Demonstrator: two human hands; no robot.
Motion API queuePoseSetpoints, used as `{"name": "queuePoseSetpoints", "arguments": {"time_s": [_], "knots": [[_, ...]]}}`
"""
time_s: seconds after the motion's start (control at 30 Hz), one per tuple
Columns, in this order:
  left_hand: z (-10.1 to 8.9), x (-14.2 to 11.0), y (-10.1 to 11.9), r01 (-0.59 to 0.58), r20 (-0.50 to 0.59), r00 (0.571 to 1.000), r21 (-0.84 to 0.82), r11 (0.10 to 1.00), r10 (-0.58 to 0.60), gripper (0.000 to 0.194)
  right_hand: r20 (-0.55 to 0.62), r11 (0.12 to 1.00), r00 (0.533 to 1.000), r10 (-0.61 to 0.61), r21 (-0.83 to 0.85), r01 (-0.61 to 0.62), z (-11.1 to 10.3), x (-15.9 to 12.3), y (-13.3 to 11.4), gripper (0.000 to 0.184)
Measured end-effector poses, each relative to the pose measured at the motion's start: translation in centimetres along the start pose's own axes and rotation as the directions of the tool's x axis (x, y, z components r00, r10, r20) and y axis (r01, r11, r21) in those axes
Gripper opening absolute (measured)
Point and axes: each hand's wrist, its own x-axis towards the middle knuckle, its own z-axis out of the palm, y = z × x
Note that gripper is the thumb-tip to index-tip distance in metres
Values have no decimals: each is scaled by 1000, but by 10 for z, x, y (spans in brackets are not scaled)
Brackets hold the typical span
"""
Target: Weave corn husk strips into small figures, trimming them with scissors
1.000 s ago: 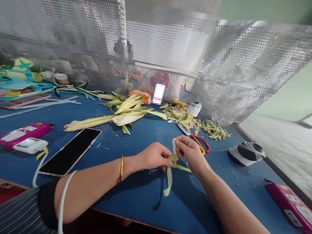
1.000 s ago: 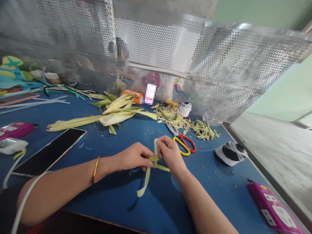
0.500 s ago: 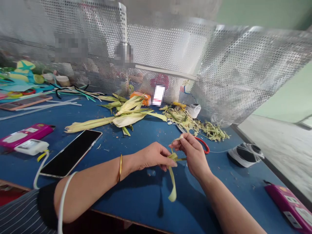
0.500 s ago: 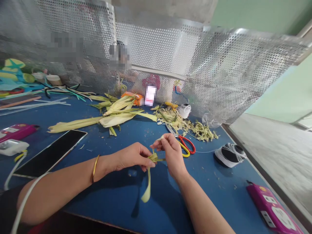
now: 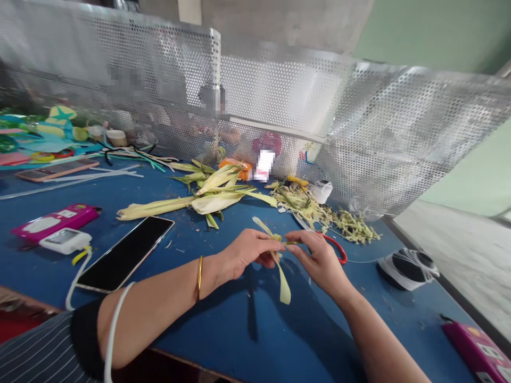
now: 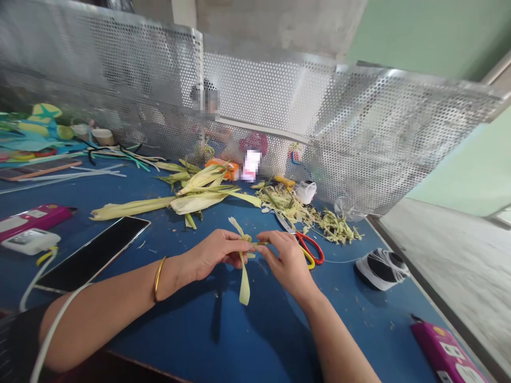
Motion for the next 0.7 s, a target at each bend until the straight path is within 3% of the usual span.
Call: {"name": "queuePoseSetpoints", "arguments": {"time_s": [0.07, 0.17, 0.37, 0.5, 0.6, 0.7], "knots": [[-2, 4, -2, 0, -11, 1000, -9, 1000, 0, 24, 43, 981, 995, -94, -164, 100, 0, -1, 1, 19], [-1, 11, -9, 7, -29, 1000, 42, 999, -6, 17, 39, 947, 991, -126, -292, 132, 5, -4, 4, 26], [-3, 12, -11, 40, 56, 998, 30, 999, -41, 11, -15, 932, 997, -82, -355, 71, 13, -9, 7, 27], [-3, 9, -7, 73, 19, 997, -43, 996, -72, 11, -48, 926, 994, -102, -371, 78, 17, -9, 5, 24], [-4, 10, -6, 80, -52, 994, -225, 971, -94, 13, -168, 910, 979, -115, -414, 36, 15, -9, 2, 23], [-7, 14, -5, 65, -120, 985, -393, 917, -121, 14, -393, 913, 913, -108, -402, -66, 12, -11, -5, 21]]}}
